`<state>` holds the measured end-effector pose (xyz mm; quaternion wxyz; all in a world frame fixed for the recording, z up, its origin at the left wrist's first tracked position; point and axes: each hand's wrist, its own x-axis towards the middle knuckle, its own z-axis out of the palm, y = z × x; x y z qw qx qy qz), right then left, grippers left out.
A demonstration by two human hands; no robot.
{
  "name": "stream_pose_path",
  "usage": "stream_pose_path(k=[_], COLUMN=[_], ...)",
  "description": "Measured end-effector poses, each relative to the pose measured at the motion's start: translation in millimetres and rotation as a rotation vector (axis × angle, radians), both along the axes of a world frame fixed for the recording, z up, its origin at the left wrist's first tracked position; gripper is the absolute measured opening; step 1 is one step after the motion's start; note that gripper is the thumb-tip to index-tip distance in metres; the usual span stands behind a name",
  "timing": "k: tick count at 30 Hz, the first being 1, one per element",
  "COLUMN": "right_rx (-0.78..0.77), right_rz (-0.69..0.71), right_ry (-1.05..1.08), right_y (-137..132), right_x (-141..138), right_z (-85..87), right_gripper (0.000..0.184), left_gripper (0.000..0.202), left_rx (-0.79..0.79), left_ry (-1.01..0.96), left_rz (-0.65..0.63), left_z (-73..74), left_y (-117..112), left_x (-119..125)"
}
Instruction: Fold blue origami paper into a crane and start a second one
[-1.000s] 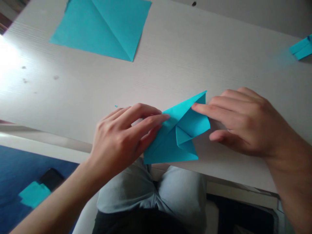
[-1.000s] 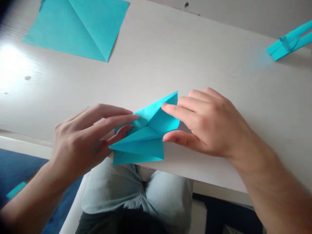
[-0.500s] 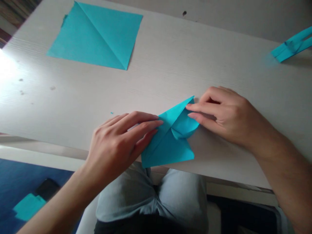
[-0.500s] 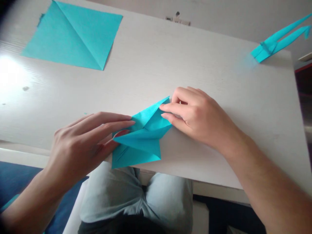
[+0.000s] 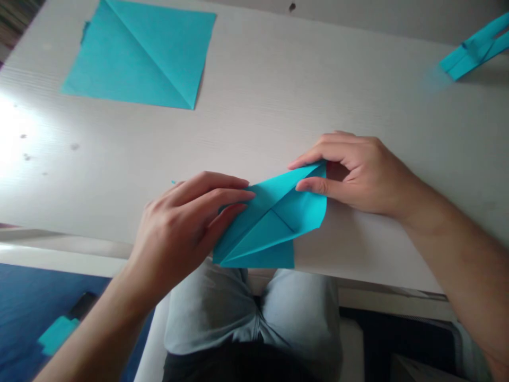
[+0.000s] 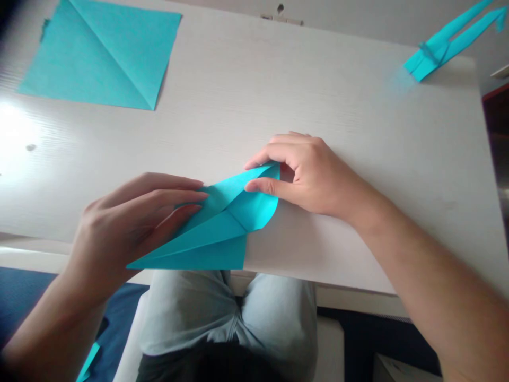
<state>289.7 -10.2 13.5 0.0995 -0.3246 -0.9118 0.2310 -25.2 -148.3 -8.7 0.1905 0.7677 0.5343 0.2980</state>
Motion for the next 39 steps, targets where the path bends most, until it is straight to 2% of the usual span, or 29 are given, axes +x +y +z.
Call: stream_pose_path(k=[5,9,12,13,16,20,23,26,28,31,35,39], right_rx=[-0.231,-0.269,-0.236,-0.221,-0.185,-0.232,-0.298,-0.260,-0.219,-0.238,-0.302,-0.308], right_rz=[-0.114,-0.170,-0.211,-0.234,-0.324,-0.381,-0.408,-0.409,-0.403,-0.380,-0.380,-0.387], right_ry=[0.133,0.156,0.324,0.394,0.519,0.636,0.705,0.732,0.740,0.721,0.719,0.754], right_y=[-6,-8,-5,-3,6,15,18,17,15,13,11,8], right_x=[1,-1,-1,0,6,12,11,8,8,12,14,11], right_z=[-5.2,-4.5,-5.5,-6.5,-10.6,-15.1,-16.2,-14.7,-13.0,-10.7,-8.5,-5.5], right_gripper=[0.037,0.038,0.038,0.038,0.041,0.047,0.052,0.051,0.050,0.045,0.038,0.036], left_gripper=[0.017,0.023,0.035,0.042,0.048,0.035,0.028,0.014,0.023,0.035,0.033,0.036], left_rx=[0.034,0.049,0.006,-0.030,-0.081,-0.040,-0.006,0.014,-0.007,-0.091,-0.135,-0.155], left_ry=[-0.052,-0.070,0.003,0.018,-0.005,0.004,-0.084,-0.201,-0.236,-0.271,-0.311,-0.284], left_rz=[-0.015,-0.057,-0.081,-0.109,-0.183,-0.234,-0.225,-0.222,-0.225,-0.248,-0.295,-0.267], left_z=[-0.9,8.1,16.9,19.4,26.0,33.2,32.8,29.8,29.1,30.0,31.4,31.6], left_y=[1,11,36,48,85,118,124,125,127,131,134,130], left_x=[-2,2,14,20,41,66,73,72,69,63,58,61])
